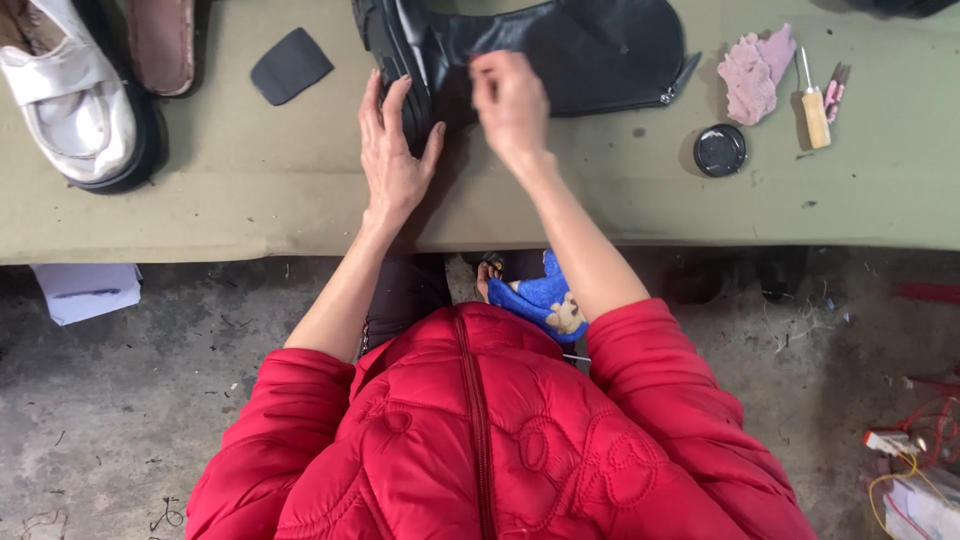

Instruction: Polishing a black leather boot by hand using shoe polish at a repair bench.

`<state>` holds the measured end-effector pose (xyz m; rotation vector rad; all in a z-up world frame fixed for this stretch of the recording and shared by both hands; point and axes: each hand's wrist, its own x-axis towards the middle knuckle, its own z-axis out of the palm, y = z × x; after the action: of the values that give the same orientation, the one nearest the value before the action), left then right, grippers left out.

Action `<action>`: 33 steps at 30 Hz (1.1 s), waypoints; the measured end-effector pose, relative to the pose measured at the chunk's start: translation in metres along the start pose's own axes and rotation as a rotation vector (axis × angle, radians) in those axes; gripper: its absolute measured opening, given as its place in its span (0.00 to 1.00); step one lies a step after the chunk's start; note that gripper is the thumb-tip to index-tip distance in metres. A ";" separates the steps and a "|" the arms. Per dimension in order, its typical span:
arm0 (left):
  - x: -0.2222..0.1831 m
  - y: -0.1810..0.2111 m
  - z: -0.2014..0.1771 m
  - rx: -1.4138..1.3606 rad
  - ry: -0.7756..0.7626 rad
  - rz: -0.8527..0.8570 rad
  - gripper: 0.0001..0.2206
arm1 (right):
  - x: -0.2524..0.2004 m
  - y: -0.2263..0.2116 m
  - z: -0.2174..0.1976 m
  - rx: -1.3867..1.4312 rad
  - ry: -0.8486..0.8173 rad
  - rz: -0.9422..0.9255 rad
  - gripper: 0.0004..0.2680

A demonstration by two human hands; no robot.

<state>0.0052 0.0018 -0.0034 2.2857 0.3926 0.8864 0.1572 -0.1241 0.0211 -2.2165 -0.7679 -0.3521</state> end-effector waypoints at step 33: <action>0.001 0.006 -0.002 0.027 -0.016 0.063 0.28 | 0.021 0.088 -0.045 0.592 0.015 0.696 0.06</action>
<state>0.0048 -0.0010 0.0020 2.3402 0.3288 0.8989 0.2283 -0.1958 0.0120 -1.7606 -0.0346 0.1884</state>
